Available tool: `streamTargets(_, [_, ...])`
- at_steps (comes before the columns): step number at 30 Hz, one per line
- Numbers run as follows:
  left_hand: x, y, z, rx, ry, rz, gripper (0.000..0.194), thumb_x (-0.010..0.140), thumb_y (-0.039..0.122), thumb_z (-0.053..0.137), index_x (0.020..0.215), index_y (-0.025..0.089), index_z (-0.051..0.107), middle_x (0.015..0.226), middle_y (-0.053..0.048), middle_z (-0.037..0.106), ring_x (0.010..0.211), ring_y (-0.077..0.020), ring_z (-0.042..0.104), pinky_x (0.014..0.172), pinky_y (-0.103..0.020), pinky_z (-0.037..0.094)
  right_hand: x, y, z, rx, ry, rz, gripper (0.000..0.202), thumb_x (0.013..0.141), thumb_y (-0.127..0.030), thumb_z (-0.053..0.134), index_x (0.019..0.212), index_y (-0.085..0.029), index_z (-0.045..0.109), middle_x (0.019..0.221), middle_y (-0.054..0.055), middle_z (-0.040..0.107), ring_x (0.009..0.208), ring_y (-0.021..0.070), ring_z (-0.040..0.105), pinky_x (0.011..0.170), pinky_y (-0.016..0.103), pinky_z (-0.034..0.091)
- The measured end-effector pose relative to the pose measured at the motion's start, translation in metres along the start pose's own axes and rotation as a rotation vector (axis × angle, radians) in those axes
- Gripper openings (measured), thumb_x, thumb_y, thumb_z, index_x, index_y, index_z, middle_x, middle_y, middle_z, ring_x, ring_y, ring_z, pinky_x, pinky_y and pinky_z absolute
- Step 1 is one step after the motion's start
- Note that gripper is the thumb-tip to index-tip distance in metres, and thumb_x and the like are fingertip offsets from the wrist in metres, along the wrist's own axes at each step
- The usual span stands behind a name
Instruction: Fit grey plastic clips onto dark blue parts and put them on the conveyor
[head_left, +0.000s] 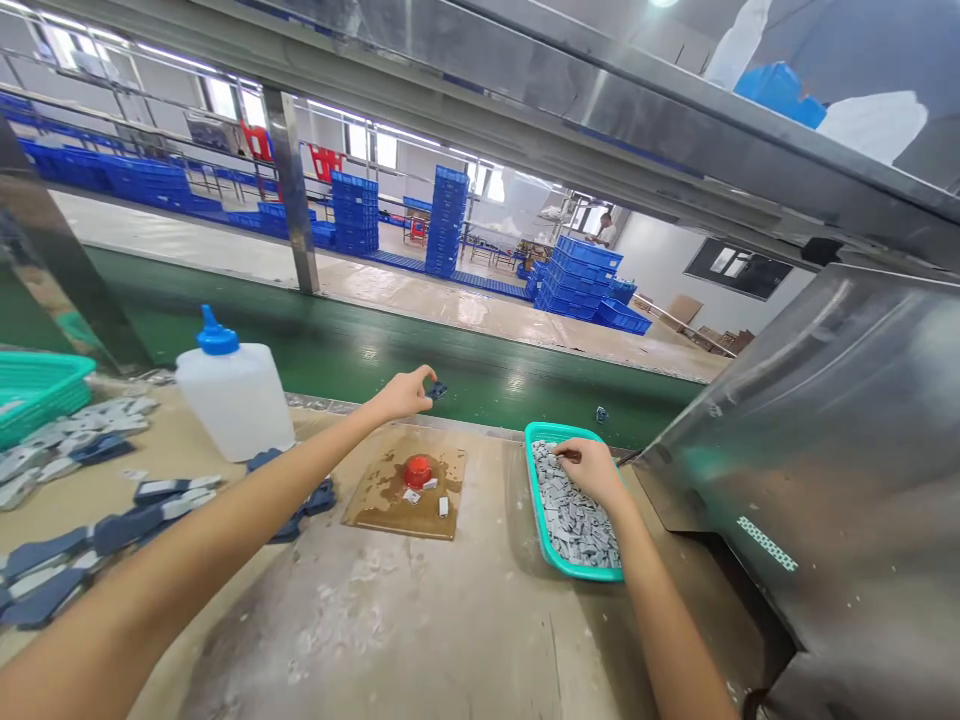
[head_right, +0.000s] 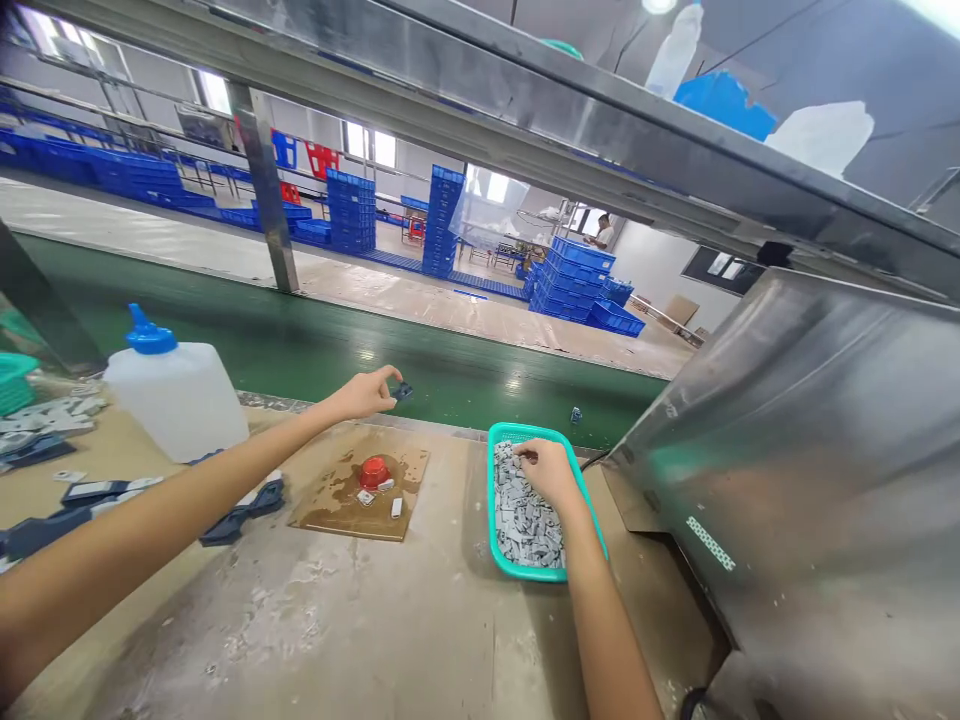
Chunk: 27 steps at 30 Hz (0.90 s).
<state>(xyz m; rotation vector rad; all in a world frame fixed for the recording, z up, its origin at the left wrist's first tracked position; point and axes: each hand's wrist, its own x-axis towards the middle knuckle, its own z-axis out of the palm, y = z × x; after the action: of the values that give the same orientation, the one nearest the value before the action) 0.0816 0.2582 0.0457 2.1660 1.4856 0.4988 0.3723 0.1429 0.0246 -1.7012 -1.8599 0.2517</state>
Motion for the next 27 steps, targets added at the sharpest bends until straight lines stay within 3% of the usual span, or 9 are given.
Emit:
streamTargets(2, [-0.029,0.0,-0.013,-0.329,0.015,-0.031,0.051,0.071,0.025,0.049,0.12,0.019,0.034,0.073,-0.001,0.058,0.076,-0.0165,0.059,0.07,-0.029,0.046,0.0,-0.003,-0.001,0.034,0.02,0.0,0.02,0.065,-0.009,0.048,0.072,-0.016,0.066,0.079,0.006,0.068,0.074,0.0203,0.064,0.072,0.033,0.052])
streamTargets(4, [-0.059,0.001,-0.023,-0.814,-0.02,-0.089,0.053,0.067,0.024,0.05,0.118,0.019,0.035,0.07,0.0,0.057,0.075,-0.0139,0.06,0.072,-0.027,0.046,0.0,-0.012,-0.001,0.152,0.043,0.002,0.012,0.067,-0.017,0.055,0.072,-0.016,0.065,0.076,0.006,0.068,0.072,0.0211,0.064,0.07,0.033,0.053])
streamTargets(6, [-0.086,0.002,-0.027,-1.212,-0.075,-0.149,0.048,0.059,0.017,0.055,0.106,0.02,0.044,0.068,0.002,0.056,0.074,-0.0128,0.06,0.072,-0.025,0.046,0.0,-0.029,0.002,0.353,0.058,-0.009,0.013,0.065,-0.027,0.062,0.071,-0.016,0.064,0.071,0.006,0.067,0.068,0.0215,0.064,0.067,0.033,0.054])
streamTargets(8, [-0.106,0.004,-0.025,-1.378,-0.119,-0.173,0.04,0.053,0.012,0.056,0.091,0.021,0.047,0.069,0.003,0.054,0.069,-0.011,0.058,0.065,-0.022,0.045,-0.002,-0.055,0.008,0.518,0.061,-0.065,0.016,0.064,-0.031,0.064,0.072,-0.017,0.063,0.069,0.005,0.065,0.064,0.0202,0.063,0.063,0.032,0.054])
streamTargets(11, [-0.121,0.01,-0.015,-1.388,-0.179,-0.151,0.029,0.053,0.014,0.06,0.076,0.02,0.044,0.07,0.005,0.051,0.059,-0.0068,0.051,0.052,-0.019,0.037,-0.007,-0.104,0.022,0.477,0.061,-0.266,0.009,0.069,-0.025,0.06,0.073,-0.017,0.063,0.073,0.004,0.063,0.063,0.0164,0.06,0.059,0.028,0.052])
streamTargets(16, [-0.132,0.024,-0.004,-1.087,-0.211,-0.001,0.023,0.064,0.031,0.061,0.077,0.018,0.047,0.066,0.005,0.049,0.057,-0.0066,0.042,0.051,-0.02,0.031,-0.021,-0.164,0.043,0.193,0.095,-0.626,0.016,0.078,-0.012,0.047,0.083,-0.017,0.061,0.068,0.002,0.058,0.061,0.0137,0.053,0.056,0.024,0.046])
streamTargets(19, [-0.134,0.024,-0.002,-1.062,-0.186,0.058,0.022,0.065,0.032,0.061,0.075,0.017,0.049,0.065,0.004,0.048,0.059,-0.0073,0.042,0.053,-0.021,0.029,-0.028,-0.173,0.049,0.155,0.092,-0.669,0.018,0.08,-0.009,0.045,0.086,-0.017,0.06,0.067,0.002,0.056,0.06,0.0128,0.051,0.054,0.022,0.044])
streamTargets(22, [-0.134,0.019,-0.002,-1.084,-0.249,0.031,0.023,0.065,0.033,0.06,0.075,0.016,0.049,0.063,0.004,0.047,0.056,-0.0071,0.04,0.05,-0.021,0.026,-0.031,-0.173,0.051,0.158,0.077,-0.667,0.013,0.08,-0.01,0.049,0.083,-0.017,0.059,0.067,0.001,0.056,0.06,0.0126,0.051,0.054,0.022,0.044])
streamTargets(27, [-0.13,0.014,-0.013,-0.978,-0.22,0.114,0.022,0.061,0.028,0.063,0.074,0.016,0.05,0.065,0.004,0.049,0.059,-0.008,0.041,0.053,-0.021,0.029,-0.029,-0.169,0.046,0.243,-0.004,-0.673,0.014,0.077,-0.009,0.057,0.087,-0.017,0.061,0.08,0.004,0.058,0.072,0.0136,0.055,0.066,0.024,0.047])
